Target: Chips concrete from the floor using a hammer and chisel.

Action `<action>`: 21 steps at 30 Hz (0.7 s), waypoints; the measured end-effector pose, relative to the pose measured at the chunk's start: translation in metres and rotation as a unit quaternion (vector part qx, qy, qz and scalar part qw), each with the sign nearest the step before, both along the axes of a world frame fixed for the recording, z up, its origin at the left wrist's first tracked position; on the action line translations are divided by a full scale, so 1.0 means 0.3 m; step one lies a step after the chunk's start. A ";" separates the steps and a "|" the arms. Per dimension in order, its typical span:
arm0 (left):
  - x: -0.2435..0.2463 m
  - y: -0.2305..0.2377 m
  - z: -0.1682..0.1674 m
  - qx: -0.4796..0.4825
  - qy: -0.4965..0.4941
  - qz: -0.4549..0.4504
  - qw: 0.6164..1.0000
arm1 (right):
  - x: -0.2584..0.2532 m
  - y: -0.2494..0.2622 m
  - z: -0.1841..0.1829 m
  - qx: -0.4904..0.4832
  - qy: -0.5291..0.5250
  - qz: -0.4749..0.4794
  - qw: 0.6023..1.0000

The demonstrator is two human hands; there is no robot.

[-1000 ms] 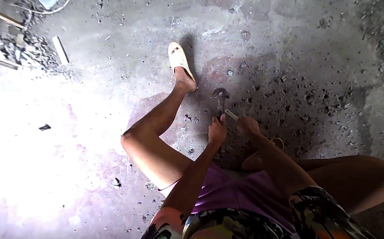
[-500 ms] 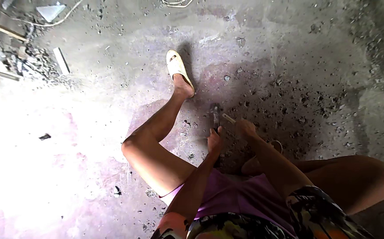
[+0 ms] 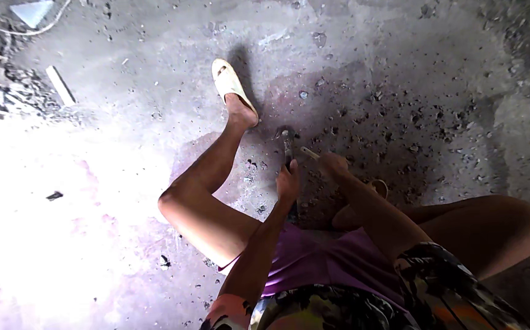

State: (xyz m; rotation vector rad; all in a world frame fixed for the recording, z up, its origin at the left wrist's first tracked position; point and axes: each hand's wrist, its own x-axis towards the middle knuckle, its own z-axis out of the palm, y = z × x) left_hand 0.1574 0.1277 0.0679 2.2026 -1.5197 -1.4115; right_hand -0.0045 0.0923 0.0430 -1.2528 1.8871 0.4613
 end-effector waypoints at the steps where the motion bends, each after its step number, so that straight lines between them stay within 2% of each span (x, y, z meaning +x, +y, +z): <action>1: -0.004 0.006 0.007 -0.015 -0.001 0.010 1.000 | 0.001 -0.004 0.003 0.002 0.002 0.002 1.000; 4: -0.021 0.033 -0.067 -0.022 -0.014 0.000 1.000 | -0.003 -0.013 -0.002 0.005 0.010 0.010 1.000; 7: 0.008 0.029 -0.136 0.039 0.016 -0.052 0.998 | -0.002 -0.002 0.000 -0.004 0.006 0.001 1.000; 11: 0.010 0.034 -0.058 0.012 0.017 -0.018 1.000 | 0.002 -0.003 0.031 0.005 0.003 0.010 1.000; 13: -0.011 0.050 -0.074 -0.013 -0.007 -0.007 1.000 | 0.006 -0.019 0.034 0.011 0.016 0.020 1.000; 15: -0.027 0.049 -0.124 0.020 -0.014 -0.020 1.000 | 0.007 -0.016 0.027 0.009 0.027 0.020 0.999; 17: -0.020 -0.017 -0.135 0.072 -0.004 -0.029 0.997 | 0.013 -0.018 0.013 0.006 0.026 0.022 0.999; 19: -0.002 -0.079 -0.103 0.067 0.003 -0.020 0.998 | 0.011 -0.035 0.002 0.004 0.036 0.022 0.999; 21: 0.014 -0.051 -0.076 0.043 0.001 0.004 0.999 | 0.010 -0.024 -0.015 0.018 0.041 0.034 0.998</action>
